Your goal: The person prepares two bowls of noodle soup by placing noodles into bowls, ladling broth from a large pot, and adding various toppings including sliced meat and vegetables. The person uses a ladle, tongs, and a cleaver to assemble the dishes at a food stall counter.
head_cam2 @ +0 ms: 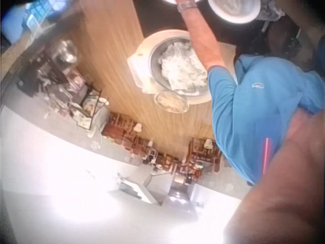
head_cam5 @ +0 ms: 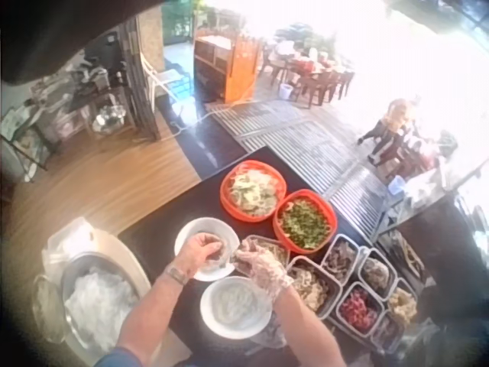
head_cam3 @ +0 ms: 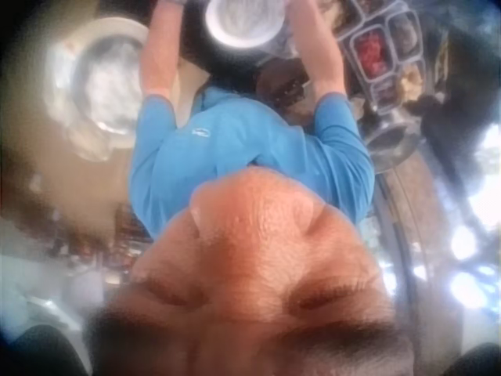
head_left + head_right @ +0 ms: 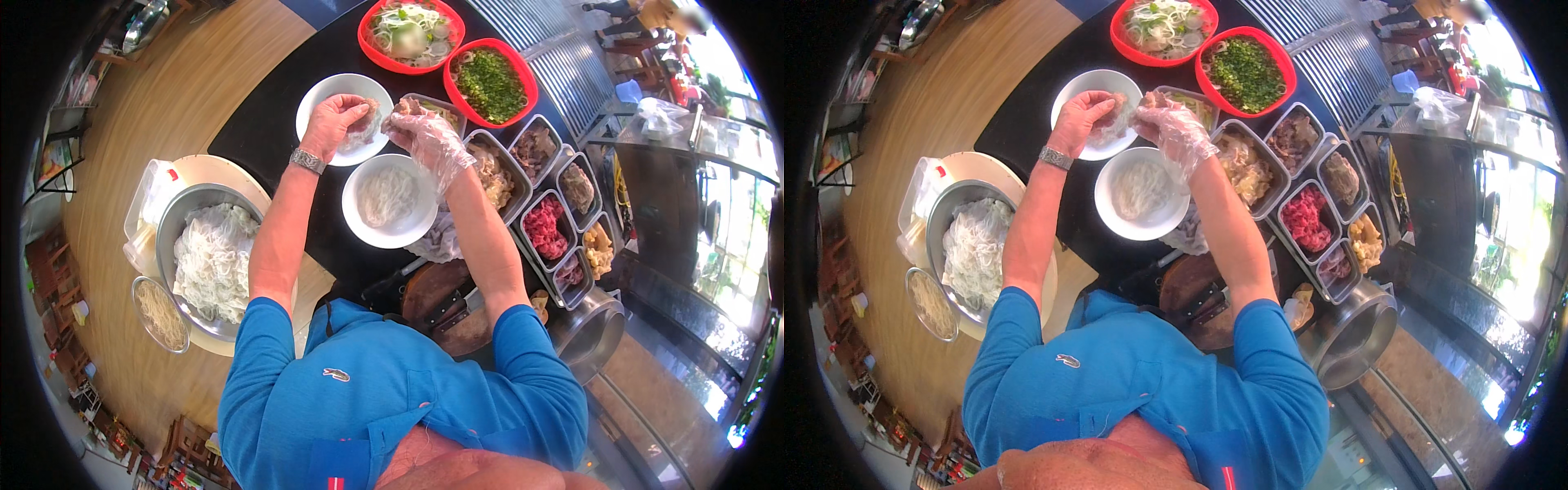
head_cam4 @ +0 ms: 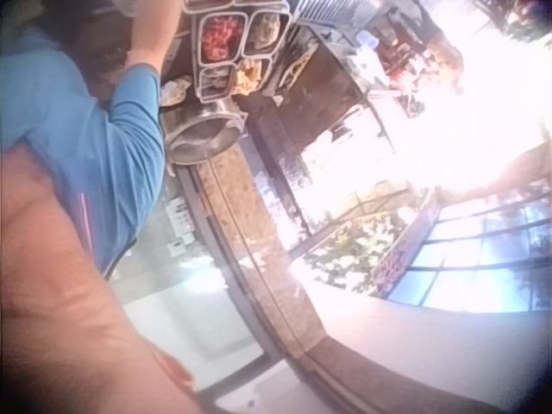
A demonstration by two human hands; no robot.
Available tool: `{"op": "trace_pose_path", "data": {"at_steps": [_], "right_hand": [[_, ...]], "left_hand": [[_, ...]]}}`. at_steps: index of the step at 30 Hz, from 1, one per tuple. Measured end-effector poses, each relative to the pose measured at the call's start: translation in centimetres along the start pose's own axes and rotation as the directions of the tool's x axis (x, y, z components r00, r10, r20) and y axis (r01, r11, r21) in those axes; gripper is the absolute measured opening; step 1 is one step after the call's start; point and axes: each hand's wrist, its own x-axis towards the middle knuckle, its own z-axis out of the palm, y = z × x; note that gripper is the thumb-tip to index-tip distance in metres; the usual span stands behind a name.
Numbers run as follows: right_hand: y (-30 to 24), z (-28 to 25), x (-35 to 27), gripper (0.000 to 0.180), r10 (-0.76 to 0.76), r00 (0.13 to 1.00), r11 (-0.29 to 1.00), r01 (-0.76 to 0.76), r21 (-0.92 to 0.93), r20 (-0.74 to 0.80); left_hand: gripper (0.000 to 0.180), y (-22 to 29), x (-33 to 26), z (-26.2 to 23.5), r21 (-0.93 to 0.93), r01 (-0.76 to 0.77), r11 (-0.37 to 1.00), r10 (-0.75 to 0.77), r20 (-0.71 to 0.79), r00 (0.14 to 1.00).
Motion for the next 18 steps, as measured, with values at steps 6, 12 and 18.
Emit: {"op": "trace_pose_path", "data": {"at_steps": [6, 12, 18], "right_hand": [[-0.8, -1.1, 0.0, 0.022, -0.044, 0.997, 0.999, 0.045, -0.015, 0.064], [-1.8, -2.1, -1.7, 0.023, -0.034, 0.999, 0.997, 0.036, -0.069, 0.036], [-2.4, -2.1, -3.1, 0.023, 0.01, 1.0, 0.997, -0.011, -0.072, -0.014]], "left_hand": [[0.021, -0.5, 3.3, -0.5, 0.143, 0.0, 0.99, -0.004, 0.029, 1.0], [0.027, 0.8, 7.3, -1.4, 0.693, -0.151, 0.705, -0.129, 0.335, 0.933], [0.028, 0.9, 11.5, 0.2, 0.863, -0.473, 0.18, -0.045, 0.487, 0.872]]}}
